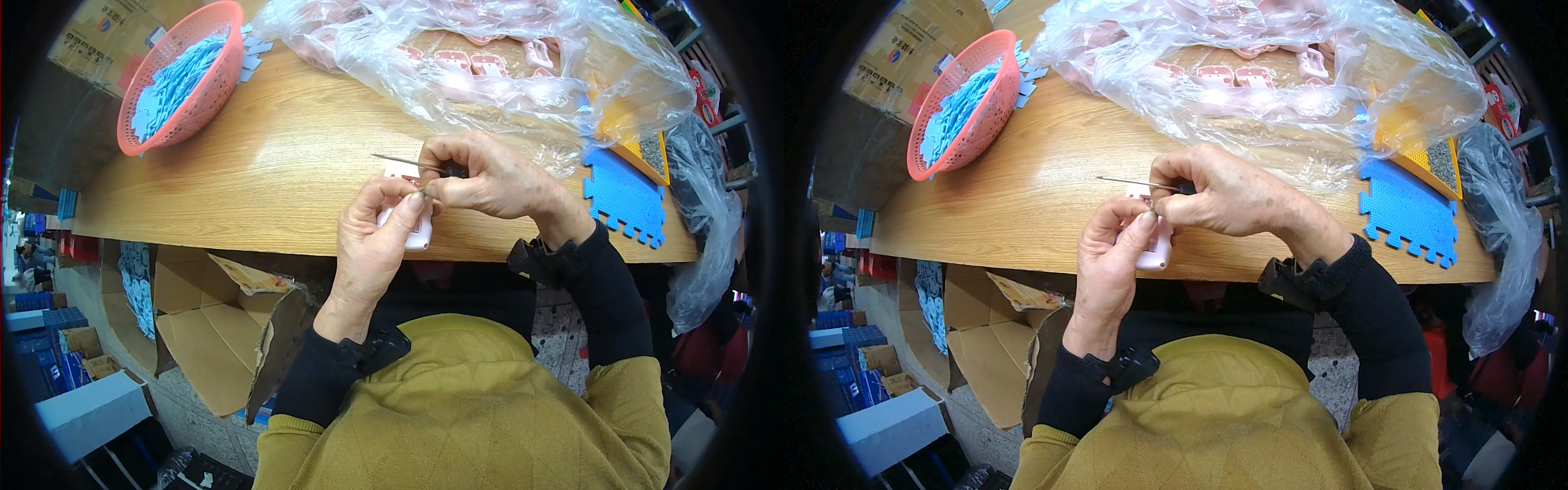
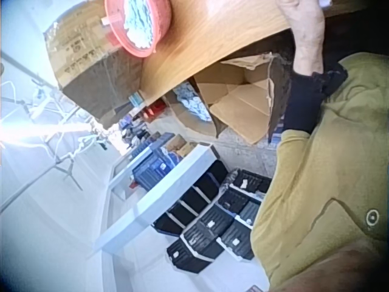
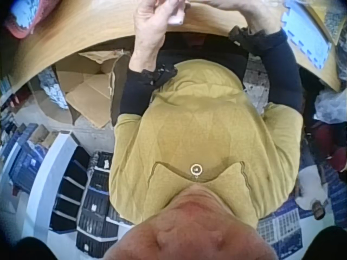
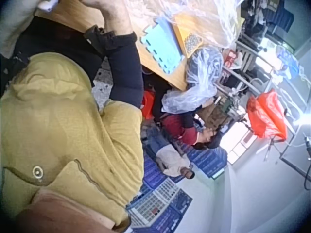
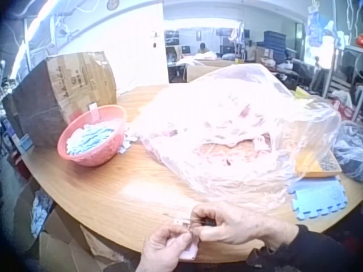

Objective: Manually assembling small plastic toy housing components using a metal pin and small gears.

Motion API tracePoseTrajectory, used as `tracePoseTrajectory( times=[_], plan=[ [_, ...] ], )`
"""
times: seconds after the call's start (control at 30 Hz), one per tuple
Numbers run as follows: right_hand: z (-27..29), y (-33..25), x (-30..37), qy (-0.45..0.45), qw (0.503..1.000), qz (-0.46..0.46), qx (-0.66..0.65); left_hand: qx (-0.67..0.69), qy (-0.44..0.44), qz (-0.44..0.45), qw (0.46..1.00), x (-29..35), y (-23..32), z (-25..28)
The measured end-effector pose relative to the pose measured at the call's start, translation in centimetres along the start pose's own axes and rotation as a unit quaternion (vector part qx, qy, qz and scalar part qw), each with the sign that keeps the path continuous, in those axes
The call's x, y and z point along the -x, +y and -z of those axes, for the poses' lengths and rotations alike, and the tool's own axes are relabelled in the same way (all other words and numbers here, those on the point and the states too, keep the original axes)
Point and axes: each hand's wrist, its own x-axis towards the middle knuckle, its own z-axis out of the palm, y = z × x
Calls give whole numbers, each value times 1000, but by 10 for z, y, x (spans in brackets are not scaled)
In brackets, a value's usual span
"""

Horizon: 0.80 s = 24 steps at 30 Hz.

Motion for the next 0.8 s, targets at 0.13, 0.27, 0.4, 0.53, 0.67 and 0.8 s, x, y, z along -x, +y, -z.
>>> tracePoseTrajectory(
  times=[0.13, 0.27, 0.4, 0.53, 0.67, 0.8],
  plan=[
    [10, 3, -1, 13, 999, -14, 37, 77, 15, 74, 994, 0, 12, -10],
    [12, -4, -5, 9, 987, -45, 154, 55, 8, 70, 996, 1, 10, -8],
    [9, -6, -10, 10, 972, -31, 235, 44, 15, 55, 997, 3, 11, -11],
    [1, -3, -10, 53, 927, 57, 367, 60, 6, 88, 994, 1, 12, -11],
    [-20, -7, -8, 118, 864, 87, 481, 140, -4, 146, 979, 1, 16, -3],
    [-24, 0, -3, 147, 854, 110, 487, 231, -1, 163, 959, 2, 18, 2]
  ],
)
